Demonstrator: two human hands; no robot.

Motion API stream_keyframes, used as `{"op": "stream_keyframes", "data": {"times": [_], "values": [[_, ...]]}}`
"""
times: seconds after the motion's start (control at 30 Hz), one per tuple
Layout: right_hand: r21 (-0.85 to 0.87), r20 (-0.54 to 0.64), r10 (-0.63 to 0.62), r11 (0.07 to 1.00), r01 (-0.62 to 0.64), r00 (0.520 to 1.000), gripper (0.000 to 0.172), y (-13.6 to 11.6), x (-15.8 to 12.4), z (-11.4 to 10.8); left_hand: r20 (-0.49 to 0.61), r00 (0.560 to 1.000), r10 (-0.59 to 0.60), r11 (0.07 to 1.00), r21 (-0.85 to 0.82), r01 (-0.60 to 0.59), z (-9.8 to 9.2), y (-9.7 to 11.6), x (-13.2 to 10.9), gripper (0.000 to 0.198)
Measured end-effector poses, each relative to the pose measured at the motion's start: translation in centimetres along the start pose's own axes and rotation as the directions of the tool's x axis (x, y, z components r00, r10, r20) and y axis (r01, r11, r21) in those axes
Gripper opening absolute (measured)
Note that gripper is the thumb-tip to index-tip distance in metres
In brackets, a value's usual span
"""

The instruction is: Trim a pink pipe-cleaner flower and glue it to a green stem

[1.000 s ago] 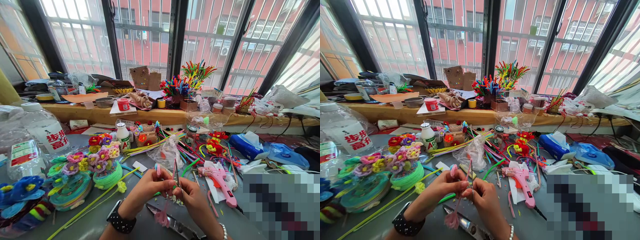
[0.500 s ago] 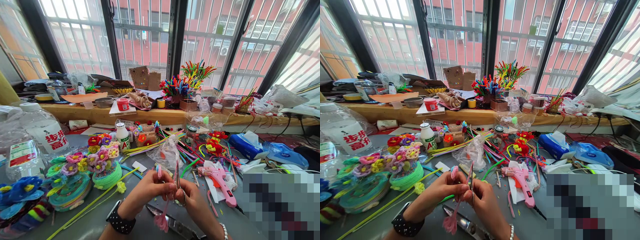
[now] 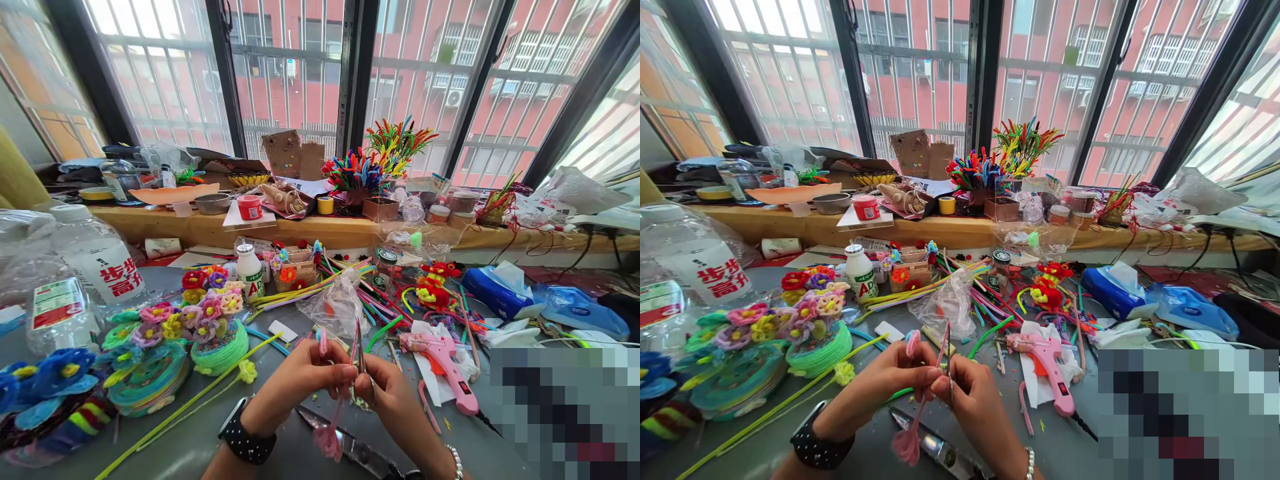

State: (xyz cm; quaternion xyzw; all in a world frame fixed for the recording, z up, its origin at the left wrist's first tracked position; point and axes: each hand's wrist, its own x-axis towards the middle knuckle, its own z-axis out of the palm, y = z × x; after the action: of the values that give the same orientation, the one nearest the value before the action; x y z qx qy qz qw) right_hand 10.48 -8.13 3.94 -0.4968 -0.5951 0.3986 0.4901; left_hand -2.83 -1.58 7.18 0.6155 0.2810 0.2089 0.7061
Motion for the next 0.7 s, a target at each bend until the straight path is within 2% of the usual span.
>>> {"op": "stream_keyframes", "data": {"times": [0.13,0.33,0.5,0.7], "values": [[-0.066,-0.064,0.029,0.997,-0.034,0.998,0.055,0.09,0.02,-0.11,-0.020,1.000,-0.020,1.000,-0.017,0.020,-0.07,0.09,0.07,0.026],[0.030,0.013,-0.027,0.999,0.027,1.000,0.057,-0.21,0.03,-0.02,0.010,1.000,-0.024,1.000,-0.002,0.024,-0.25,-0.23,0.12,0.025],[-0.058,-0.073,0.029,0.998,-0.033,0.997,0.054,0.10,0.07,-0.03,-0.020,1.000,-0.010,1.000,-0.003,0.010,-0.26,0.02,0.10,0.025],[0.061,0.008,-0.043,0.997,0.043,0.999,0.057,-0.48,0.03,-0.22,0.015,1.000,0.006,1.000,-0.029,-0.005,-0.35,0.24,0.04,0.026]]}}
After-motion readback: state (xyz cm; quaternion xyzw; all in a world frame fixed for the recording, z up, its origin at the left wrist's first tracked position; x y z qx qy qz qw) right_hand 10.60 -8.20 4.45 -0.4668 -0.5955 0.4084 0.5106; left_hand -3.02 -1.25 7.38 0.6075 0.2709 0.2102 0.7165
